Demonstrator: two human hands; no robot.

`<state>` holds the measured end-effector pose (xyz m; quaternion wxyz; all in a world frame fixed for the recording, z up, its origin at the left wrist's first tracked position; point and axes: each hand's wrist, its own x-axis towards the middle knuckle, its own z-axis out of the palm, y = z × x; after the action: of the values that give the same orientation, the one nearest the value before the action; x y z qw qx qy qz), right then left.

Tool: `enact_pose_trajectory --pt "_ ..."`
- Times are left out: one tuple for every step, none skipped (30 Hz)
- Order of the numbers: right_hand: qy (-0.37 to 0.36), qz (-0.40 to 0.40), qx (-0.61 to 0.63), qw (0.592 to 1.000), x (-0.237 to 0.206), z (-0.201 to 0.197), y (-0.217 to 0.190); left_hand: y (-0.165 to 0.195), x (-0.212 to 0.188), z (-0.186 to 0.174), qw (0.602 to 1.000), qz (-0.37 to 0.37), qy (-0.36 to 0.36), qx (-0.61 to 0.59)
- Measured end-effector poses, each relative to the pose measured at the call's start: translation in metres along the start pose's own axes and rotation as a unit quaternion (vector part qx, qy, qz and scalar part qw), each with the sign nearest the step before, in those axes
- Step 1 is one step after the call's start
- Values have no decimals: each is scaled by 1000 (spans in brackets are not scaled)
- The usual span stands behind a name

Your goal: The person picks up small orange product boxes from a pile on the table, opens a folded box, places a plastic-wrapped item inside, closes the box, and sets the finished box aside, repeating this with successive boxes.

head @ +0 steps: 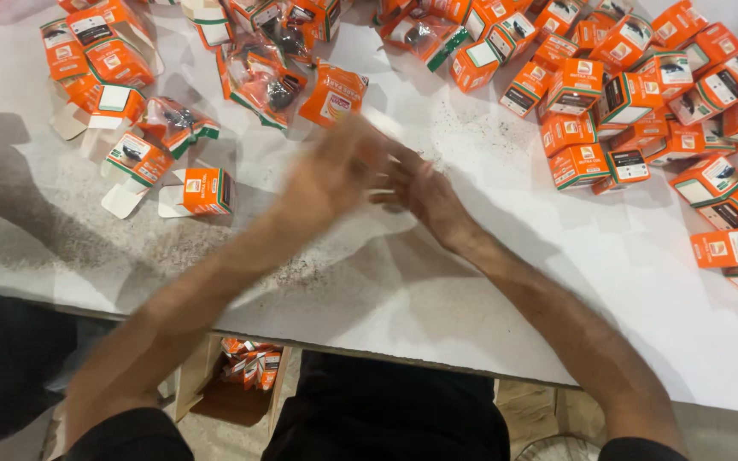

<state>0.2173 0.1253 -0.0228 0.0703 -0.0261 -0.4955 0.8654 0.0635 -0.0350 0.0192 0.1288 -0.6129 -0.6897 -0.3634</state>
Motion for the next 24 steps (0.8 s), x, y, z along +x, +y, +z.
enact_pose_trajectory --pt "10 33 139 990 0 0 -1 15 -9 17 964 173 -6 200" --pt "24 23 105 994 -1 -1 -4 16 -7 28 986 140 -30 88" --pt "39 13 73 996 -2 -4 -8 17 -6 37 993 104 -54 -26" --pt "56 2 41 998 -4 -7 -11 14 -3 42 984 68 -79 -142" --pt "80 -29 -31 996 -4 -9 -12 6 3 40 979 -26 -104 -172" --pt "103 -59 -102 988 -3 -10 -11 -5 11 36 964 -121 -130 -200" --pt "124 -89 -170 973 -1 -10 -9 -17 21 31 990 -103 -59 -70" --pt "117 -140 -289 940 2 -8 -5 -27 32 28 995 -80 13 61" --pt "106 -187 -404 889 4 -7 -1 -36 43 28 983 -136 -40 113" --pt "92 -231 -513 822 7 -6 3 -46 53 30 964 -189 -90 164" --pt "92 -208 -558 798 9 -6 6 -54 61 33 937 -241 -138 212" --pt "92 -183 -603 771 10 -5 8 -61 64 37 935 -238 -140 222" --pt "92 -158 -645 742 10 -7 8 -67 64 41 933 -234 -143 233" --pt "82 -169 -630 753 9 -9 6 -74 62 44 931 -228 -149 243" --pt "72 -178 -615 765 6 -11 4 -80 56 45 942 -219 -128 218" --pt "60 -184 -598 778 1 -13 0 -85 48 45 952 -213 -108 193" --pt "33 -170 -577 798 -2 -16 -5 -88 43 41 960 -207 -84 170" --pt "8 -159 -555 816 -4 -19 -11 -92 37 37 962 -198 -81 169" --pt "-18 -144 -532 834 -7 -20 -15 -93 30 32 964 -191 -81 167" --pt "-11 -153 -522 839 -9 -20 -19 -91 26 27 966 -185 -80 165" --pt "-3 -163 -513 843 -10 -21 -23 -86 22 21 981 -163 -31 105" --pt "6 -172 -505 846 -10 -21 -25 -78 17 15 989 -139 17 44" --pt "31 -155 -474 866 -9 -20 -26 -68 13 11 991 -113 64 -18" --pt "57 -135 -441 885 -7 -19 -25 -56 9 8 988 -105 92 -63"
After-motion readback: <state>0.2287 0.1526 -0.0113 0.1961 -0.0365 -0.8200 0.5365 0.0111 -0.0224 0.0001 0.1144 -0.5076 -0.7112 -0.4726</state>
